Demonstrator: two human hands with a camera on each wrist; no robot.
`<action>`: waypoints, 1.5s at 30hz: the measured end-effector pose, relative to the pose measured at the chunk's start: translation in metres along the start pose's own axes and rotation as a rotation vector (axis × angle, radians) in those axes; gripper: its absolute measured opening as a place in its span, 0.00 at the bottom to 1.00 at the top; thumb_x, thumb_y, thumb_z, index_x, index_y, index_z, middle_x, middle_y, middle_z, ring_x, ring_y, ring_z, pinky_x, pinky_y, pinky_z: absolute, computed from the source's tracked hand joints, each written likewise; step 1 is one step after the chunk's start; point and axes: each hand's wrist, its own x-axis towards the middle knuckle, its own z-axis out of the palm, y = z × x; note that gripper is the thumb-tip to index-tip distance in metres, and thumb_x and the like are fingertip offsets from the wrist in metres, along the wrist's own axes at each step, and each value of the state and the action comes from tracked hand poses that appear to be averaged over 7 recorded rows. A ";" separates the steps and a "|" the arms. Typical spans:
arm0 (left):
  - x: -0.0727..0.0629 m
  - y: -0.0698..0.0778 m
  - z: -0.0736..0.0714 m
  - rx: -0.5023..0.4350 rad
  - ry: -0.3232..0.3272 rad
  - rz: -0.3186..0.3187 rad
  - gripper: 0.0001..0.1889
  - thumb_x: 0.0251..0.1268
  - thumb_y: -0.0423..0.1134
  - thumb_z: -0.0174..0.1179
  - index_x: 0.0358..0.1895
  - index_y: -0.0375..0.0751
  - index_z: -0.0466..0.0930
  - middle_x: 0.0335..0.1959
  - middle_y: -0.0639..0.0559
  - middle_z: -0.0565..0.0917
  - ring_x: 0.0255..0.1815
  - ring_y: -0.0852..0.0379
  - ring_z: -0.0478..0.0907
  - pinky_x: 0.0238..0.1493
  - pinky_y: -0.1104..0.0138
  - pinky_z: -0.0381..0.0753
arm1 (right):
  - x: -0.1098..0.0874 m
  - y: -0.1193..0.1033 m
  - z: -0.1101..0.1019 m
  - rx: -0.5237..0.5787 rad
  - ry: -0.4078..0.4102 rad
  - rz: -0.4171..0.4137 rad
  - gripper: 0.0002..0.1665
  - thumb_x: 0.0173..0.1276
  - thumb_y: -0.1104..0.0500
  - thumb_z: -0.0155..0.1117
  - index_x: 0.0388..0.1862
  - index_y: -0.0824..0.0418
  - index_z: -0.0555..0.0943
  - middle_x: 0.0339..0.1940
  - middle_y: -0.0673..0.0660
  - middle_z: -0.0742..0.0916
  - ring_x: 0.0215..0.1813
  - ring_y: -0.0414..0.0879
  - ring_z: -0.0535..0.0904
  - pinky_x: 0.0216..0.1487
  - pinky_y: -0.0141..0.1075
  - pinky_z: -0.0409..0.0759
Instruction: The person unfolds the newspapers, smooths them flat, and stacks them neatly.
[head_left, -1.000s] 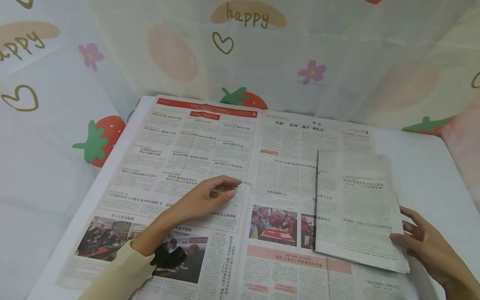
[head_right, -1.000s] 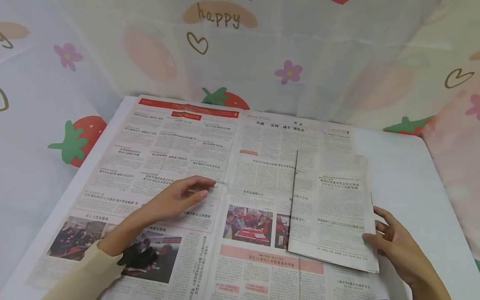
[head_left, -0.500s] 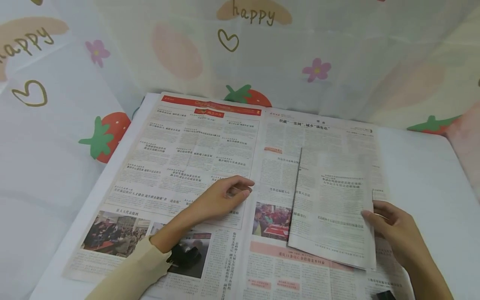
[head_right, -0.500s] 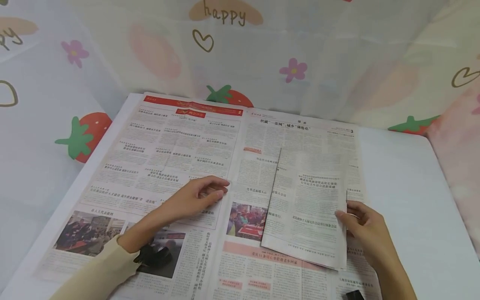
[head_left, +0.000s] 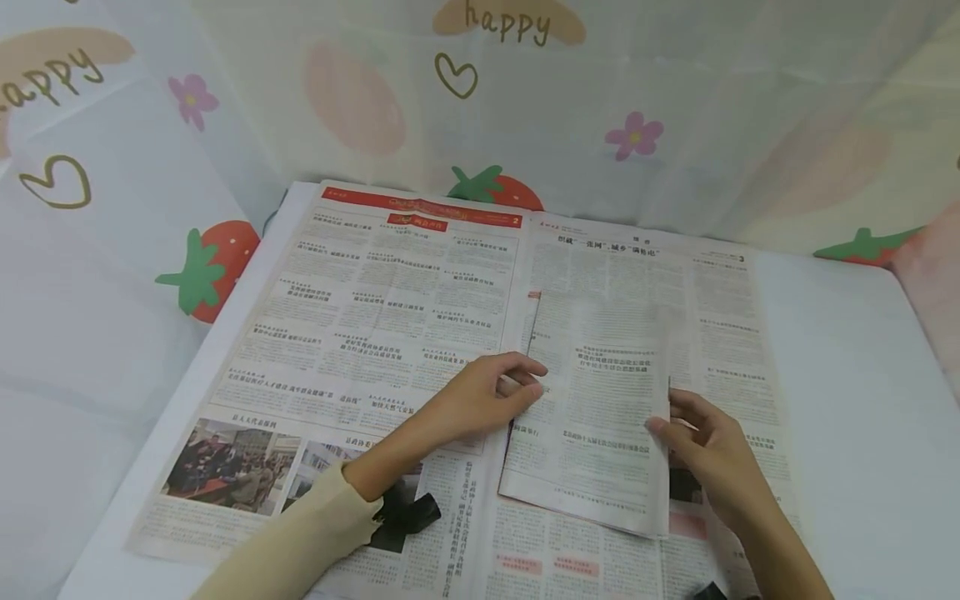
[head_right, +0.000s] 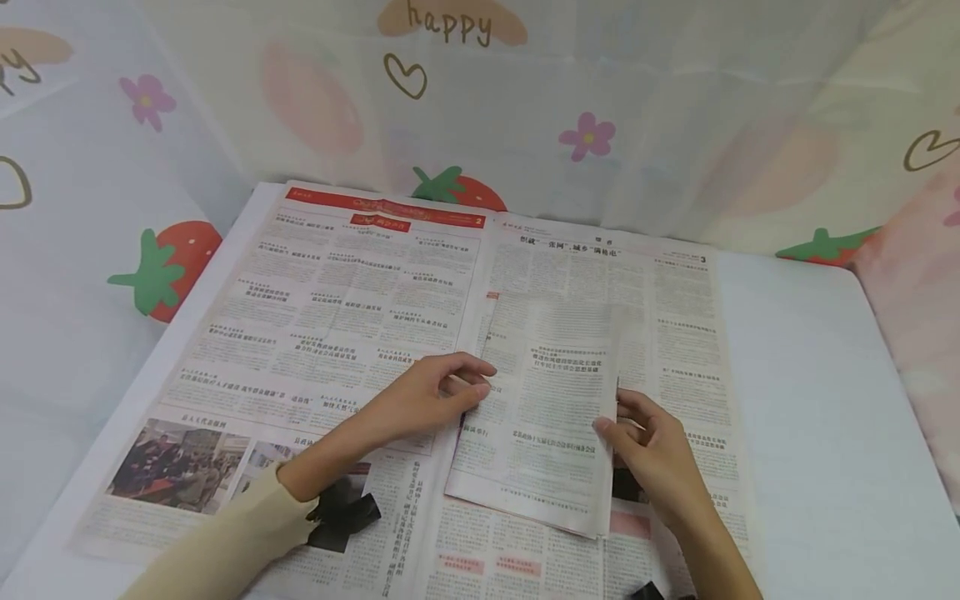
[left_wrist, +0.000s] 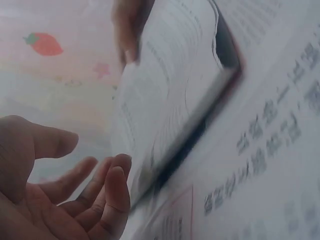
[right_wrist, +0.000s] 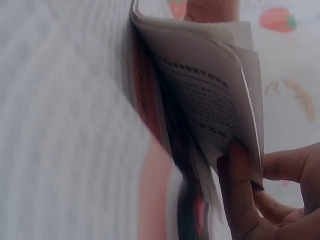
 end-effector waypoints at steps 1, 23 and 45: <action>0.001 0.001 0.003 0.006 -0.002 -0.003 0.18 0.80 0.44 0.60 0.65 0.42 0.82 0.53 0.48 0.88 0.48 0.58 0.87 0.53 0.63 0.84 | 0.000 -0.001 0.003 0.007 -0.005 -0.008 0.40 0.83 0.49 0.60 0.82 0.69 0.61 0.72 0.70 0.78 0.50 0.32 0.87 0.49 0.33 0.88; -0.002 0.003 0.049 -0.047 -0.140 0.032 0.20 0.80 0.50 0.61 0.67 0.49 0.79 0.56 0.51 0.89 0.49 0.65 0.87 0.55 0.69 0.83 | -0.005 -0.009 0.045 0.108 -0.045 -0.043 0.28 0.74 0.61 0.70 0.67 0.75 0.76 0.45 0.57 0.91 0.40 0.39 0.90 0.46 0.31 0.89; -0.005 -0.001 0.061 -0.095 -0.137 -0.060 0.18 0.80 0.54 0.59 0.58 0.46 0.75 0.46 0.54 0.85 0.41 0.66 0.83 0.44 0.71 0.84 | -0.010 -0.003 0.068 0.150 -0.168 -0.142 0.21 0.75 0.61 0.70 0.59 0.71 0.76 0.45 0.50 0.89 0.43 0.39 0.88 0.44 0.30 0.86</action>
